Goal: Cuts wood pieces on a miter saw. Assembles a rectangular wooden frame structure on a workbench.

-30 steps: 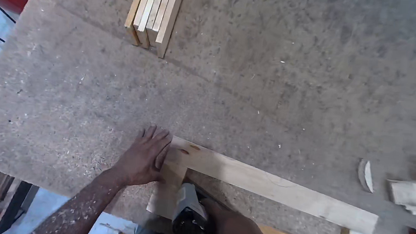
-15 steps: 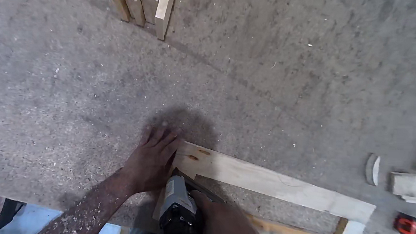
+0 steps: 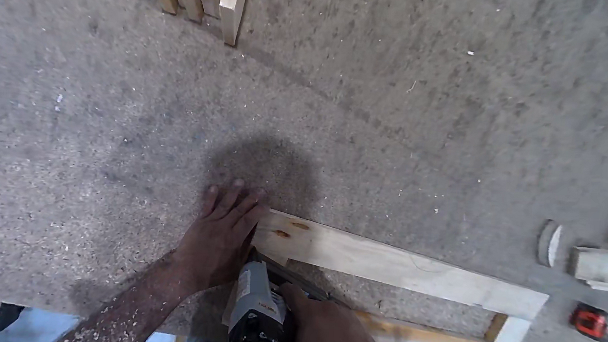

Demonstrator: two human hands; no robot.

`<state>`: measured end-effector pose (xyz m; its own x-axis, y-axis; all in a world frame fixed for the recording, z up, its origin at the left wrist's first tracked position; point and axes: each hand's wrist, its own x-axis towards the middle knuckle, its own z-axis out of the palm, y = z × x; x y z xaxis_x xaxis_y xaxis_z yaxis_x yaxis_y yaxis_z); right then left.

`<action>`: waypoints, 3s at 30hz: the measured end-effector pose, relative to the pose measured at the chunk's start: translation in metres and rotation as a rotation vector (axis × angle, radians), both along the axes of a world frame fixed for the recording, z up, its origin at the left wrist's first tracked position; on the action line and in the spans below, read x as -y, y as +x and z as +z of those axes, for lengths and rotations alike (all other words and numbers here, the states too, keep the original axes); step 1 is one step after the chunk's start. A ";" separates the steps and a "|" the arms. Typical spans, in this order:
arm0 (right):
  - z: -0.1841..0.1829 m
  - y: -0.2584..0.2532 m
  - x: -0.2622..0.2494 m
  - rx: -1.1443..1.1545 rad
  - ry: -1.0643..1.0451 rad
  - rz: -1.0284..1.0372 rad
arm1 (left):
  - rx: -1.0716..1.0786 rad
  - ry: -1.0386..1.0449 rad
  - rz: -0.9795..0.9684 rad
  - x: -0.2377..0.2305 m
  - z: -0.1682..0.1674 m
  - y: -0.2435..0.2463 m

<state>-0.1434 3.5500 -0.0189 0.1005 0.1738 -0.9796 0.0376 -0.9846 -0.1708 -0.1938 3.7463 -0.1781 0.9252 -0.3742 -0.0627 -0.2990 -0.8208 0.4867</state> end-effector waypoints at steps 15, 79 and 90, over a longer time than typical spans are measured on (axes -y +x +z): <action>0.014 -0.021 0.066 0.160 0.026 -0.100 | -0.078 -0.054 -0.005 -0.004 -0.005 -0.002; 0.005 -0.007 0.049 0.146 0.229 -0.001 | -0.101 -0.266 0.699 0.084 0.015 -0.080; -0.009 0.005 0.018 0.034 0.177 0.007 | -0.318 -0.285 0.789 0.082 0.051 -0.044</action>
